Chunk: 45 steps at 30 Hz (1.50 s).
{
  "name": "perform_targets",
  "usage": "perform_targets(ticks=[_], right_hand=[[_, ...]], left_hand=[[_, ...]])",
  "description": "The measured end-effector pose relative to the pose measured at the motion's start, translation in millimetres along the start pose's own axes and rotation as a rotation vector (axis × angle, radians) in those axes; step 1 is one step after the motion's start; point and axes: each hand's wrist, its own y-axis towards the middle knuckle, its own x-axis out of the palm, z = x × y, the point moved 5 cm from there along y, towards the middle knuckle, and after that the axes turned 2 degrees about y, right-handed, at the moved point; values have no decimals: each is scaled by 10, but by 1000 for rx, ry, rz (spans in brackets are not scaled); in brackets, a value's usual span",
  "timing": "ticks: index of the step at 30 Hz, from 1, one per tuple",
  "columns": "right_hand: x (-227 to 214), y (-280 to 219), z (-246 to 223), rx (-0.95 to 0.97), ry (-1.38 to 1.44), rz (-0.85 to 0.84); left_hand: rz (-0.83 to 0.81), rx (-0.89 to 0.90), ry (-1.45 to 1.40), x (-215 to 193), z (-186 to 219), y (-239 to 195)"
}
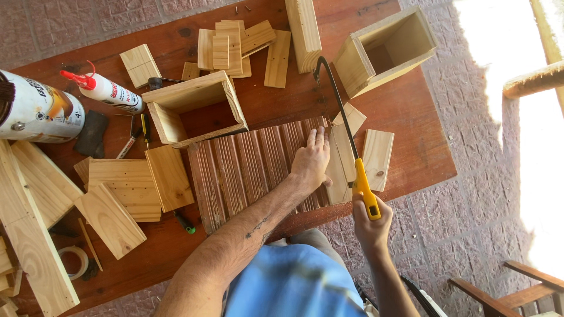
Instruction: The person uses a yellow-handled hand saw to cut a small rectangular piece of wood on a wooden workbench. They hold the wood steady with their left hand and saw with their right, completing one cut and then beginning a second cut on another piece.
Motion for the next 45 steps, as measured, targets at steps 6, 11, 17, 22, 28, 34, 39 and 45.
perform_targets(ticks=[6,11,17,22,28,34,39,45], right_hand=[[-327,-544,-108,48,-13,15],[-18,-67,-262,108,-123,36],[-347,-454,-217,116,-120,49],[-5,-75,-223,-34,-22,122],[-253,-483,-259,23,-63,10],[34,-68,-291,61,-124,57],[-313,-543,-145,75,-90,73],[70,-28,-274,114,-127,44]], left_hand=[[33,9,26,56,39,-17],[-2,-4,-26,-70,81,-156],[71,-13,-61,19,15,2],[143,5,-54,-72,62,-138],[74,3,-45,13,30,-31],[11,-5,-40,-70,48,-56],[34,18,34,-21,49,-46],[-40,4,8,-131,74,-93]])
